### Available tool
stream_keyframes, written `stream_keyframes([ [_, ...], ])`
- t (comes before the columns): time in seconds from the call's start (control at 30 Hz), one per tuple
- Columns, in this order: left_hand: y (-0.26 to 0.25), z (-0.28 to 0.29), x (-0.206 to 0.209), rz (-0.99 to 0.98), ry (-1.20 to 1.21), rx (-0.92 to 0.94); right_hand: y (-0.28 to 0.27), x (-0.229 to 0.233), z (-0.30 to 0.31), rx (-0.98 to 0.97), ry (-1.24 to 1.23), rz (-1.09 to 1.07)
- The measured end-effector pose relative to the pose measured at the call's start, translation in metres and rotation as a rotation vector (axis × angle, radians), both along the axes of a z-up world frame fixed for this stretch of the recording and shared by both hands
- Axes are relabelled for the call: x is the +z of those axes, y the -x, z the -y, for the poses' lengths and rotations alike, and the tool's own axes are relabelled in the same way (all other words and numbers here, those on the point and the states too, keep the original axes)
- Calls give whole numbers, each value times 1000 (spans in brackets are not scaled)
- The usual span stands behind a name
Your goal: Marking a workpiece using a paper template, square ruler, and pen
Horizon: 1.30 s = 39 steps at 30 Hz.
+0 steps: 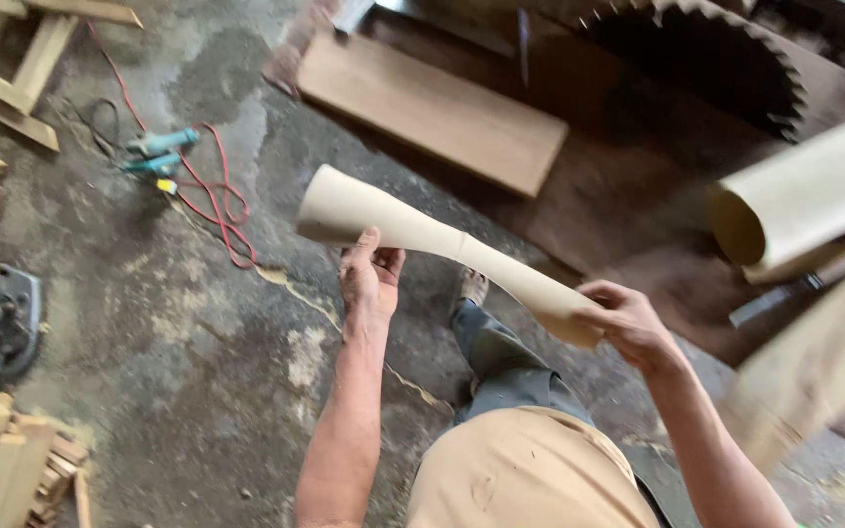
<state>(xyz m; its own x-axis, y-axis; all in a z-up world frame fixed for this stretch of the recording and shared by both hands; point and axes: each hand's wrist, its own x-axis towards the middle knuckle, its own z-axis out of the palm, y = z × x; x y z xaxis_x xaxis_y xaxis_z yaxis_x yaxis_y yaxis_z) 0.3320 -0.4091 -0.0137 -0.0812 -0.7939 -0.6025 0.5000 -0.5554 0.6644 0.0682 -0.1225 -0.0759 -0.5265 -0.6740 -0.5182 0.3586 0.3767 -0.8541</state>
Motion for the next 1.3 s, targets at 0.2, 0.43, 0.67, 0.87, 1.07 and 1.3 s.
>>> stream_keyframes([
  [0.2, 4, 138, -32, -33, -101, -41, 28, 16, 113, -177, 2, -156],
  [0.43, 31, 275, -23, 117, 12, -78, 60, 55, 233, -170, -26, -374],
  [0.67, 22, 343, -86, 982, 489, -447, 52, 12, 252, -315, -215, -667],
  [0.87, 8, 354, -57, 1198, 933, -683, 24, 2, 251, -507, -268, -856],
  [1.07, 11, 386, -50, 1113, 1190, -796, -14, 8, 272, -627, -351, -1106],
  [1.3, 23, 397, -39, 1090, 1077, -951, -48, -9, 294, -496, -740, -1605],
])
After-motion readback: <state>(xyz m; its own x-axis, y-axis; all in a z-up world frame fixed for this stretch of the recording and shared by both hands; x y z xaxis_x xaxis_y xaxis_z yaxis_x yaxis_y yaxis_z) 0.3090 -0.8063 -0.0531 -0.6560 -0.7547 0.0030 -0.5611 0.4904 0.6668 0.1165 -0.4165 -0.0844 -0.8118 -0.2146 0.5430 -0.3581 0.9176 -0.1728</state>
